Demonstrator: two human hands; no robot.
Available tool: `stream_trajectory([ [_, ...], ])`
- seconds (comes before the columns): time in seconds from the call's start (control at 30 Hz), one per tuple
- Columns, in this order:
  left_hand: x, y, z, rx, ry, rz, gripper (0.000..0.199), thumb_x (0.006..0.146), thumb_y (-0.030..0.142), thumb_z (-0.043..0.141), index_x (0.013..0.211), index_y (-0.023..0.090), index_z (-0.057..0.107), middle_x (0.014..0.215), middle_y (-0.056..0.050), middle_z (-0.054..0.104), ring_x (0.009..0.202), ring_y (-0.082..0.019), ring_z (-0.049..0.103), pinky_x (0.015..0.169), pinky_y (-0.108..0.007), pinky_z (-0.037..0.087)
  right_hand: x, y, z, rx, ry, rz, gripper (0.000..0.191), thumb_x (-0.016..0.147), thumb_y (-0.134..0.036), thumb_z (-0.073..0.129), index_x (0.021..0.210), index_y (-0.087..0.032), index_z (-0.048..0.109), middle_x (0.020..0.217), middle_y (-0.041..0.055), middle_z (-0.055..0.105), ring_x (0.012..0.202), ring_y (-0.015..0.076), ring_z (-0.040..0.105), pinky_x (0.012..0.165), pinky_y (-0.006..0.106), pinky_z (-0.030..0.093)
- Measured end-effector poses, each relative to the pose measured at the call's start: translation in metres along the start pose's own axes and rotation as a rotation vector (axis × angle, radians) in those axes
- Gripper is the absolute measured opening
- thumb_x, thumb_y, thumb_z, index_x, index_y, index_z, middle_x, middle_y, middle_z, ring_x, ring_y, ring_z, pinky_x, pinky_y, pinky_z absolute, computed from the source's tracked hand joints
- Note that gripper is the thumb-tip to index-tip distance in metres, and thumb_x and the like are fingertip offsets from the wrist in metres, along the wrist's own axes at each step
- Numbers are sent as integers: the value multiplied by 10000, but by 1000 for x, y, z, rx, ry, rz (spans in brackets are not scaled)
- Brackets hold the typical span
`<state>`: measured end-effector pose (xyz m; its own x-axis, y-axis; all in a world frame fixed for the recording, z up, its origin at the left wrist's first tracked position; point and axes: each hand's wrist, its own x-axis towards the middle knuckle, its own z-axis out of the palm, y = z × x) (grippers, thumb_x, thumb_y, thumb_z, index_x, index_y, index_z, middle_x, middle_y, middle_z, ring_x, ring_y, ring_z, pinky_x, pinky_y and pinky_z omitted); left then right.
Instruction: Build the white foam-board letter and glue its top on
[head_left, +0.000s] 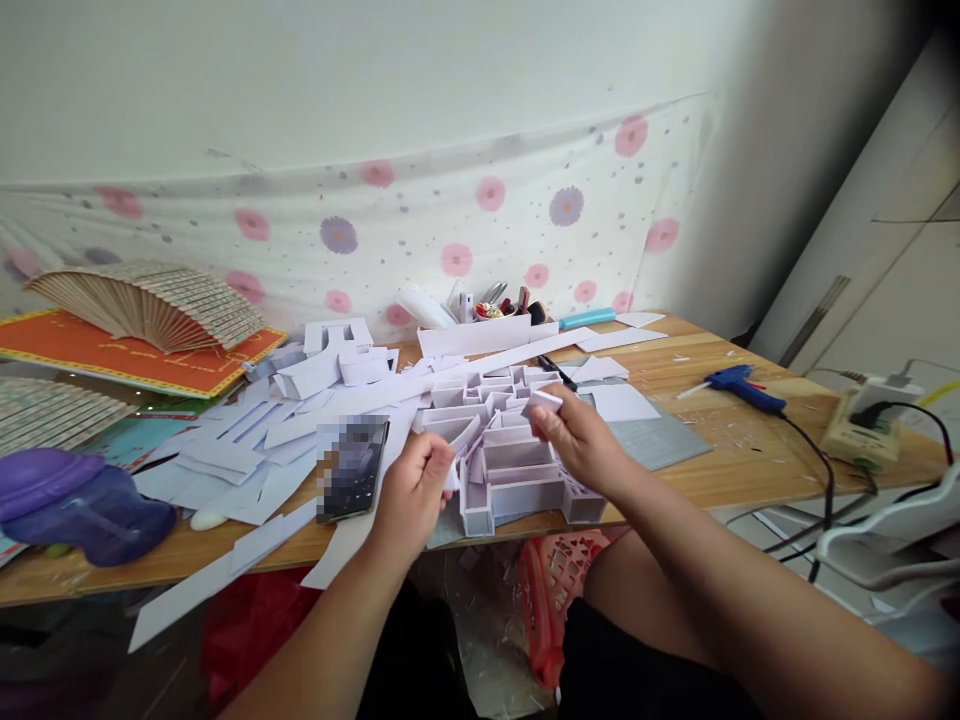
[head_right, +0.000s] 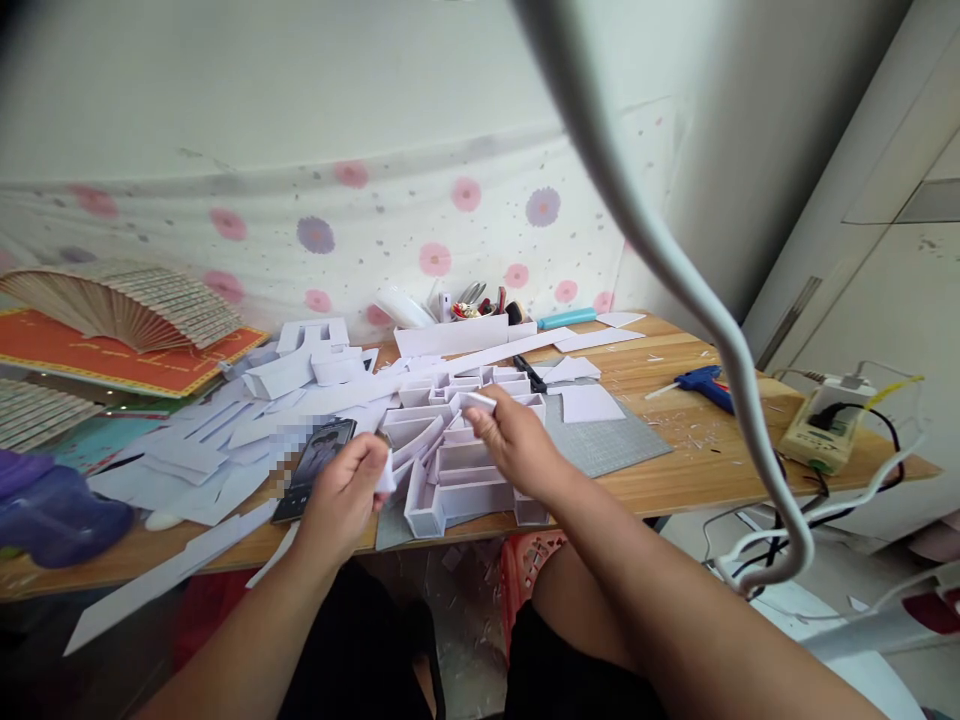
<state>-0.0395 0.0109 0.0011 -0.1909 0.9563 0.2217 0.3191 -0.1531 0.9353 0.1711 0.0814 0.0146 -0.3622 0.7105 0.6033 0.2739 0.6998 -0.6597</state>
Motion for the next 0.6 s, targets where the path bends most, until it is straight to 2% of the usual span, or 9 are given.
stream_trajectory([
  [0.07, 20, -5, -9, 274, -81, 63, 196, 859, 403, 514, 819, 215, 551, 639, 34, 570, 577, -143, 586, 556, -245, 437, 9, 22, -7, -90, -28, 46, 187, 917, -355, 479, 873, -191, 559, 788, 28, 582, 725, 165, 554, 634, 269, 420],
  [0.17, 42, -14, -14, 587, -107, 211, 135, 848, 310, 495, 860, 220, 595, 795, -5, 639, 774, -190, 617, 714, -304, 457, 15, 43, -10, -209, -56, 22, 96, 848, -268, 563, 833, -195, 623, 865, 51, 579, 836, 191, 555, 708, 298, 434],
  [0.23, 49, -21, -13, 644, -79, 306, 144, 827, 289, 510, 838, 211, 631, 899, -34, 638, 884, -204, 603, 804, -326, 456, 16, 48, -8, -221, -68, 52, 74, 821, -230, 589, 846, -194, 649, 853, 47, 603, 795, 182, 559, 710, 306, 441],
  [0.33, 53, -29, -10, 624, -48, 353, 161, 804, 285, 544, 832, 204, 681, 944, -52, 621, 924, -205, 591, 870, -341, 455, 14, 42, 0, -134, -87, 81, 186, 800, -197, 617, 980, -196, 664, 907, 44, 672, 758, 166, 587, 710, 302, 465],
  [0.43, 55, -32, -11, 646, -72, 345, 191, 825, 266, 532, 877, 206, 705, 910, -51, 627, 899, -206, 595, 846, -340, 461, 12, 24, 13, -26, -183, -106, 263, 832, -111, 534, 1037, -204, 671, 977, 51, 701, 863, 165, 622, 793, 303, 480],
  [0.53, 54, -34, -15, 711, -70, 347, 202, 841, 225, 517, 924, 205, 700, 914, -53, 637, 917, -215, 590, 820, -334, 453, 11, 5, 28, -23, -398, -345, 350, 835, -15, 434, 984, -192, 696, 993, 59, 705, 930, 160, 624, 851, 302, 472],
  [0.6, 53, -36, -19, 764, -61, 350, 211, 844, 203, 515, 963, 209, 689, 920, -50, 640, 922, -218, 584, 809, -332, 446, 8, -5, 37, -110, -544, -392, 351, 800, 15, 454, 950, -177, 706, 1006, 67, 703, 926, 170, 625, 855, 309, 472],
])
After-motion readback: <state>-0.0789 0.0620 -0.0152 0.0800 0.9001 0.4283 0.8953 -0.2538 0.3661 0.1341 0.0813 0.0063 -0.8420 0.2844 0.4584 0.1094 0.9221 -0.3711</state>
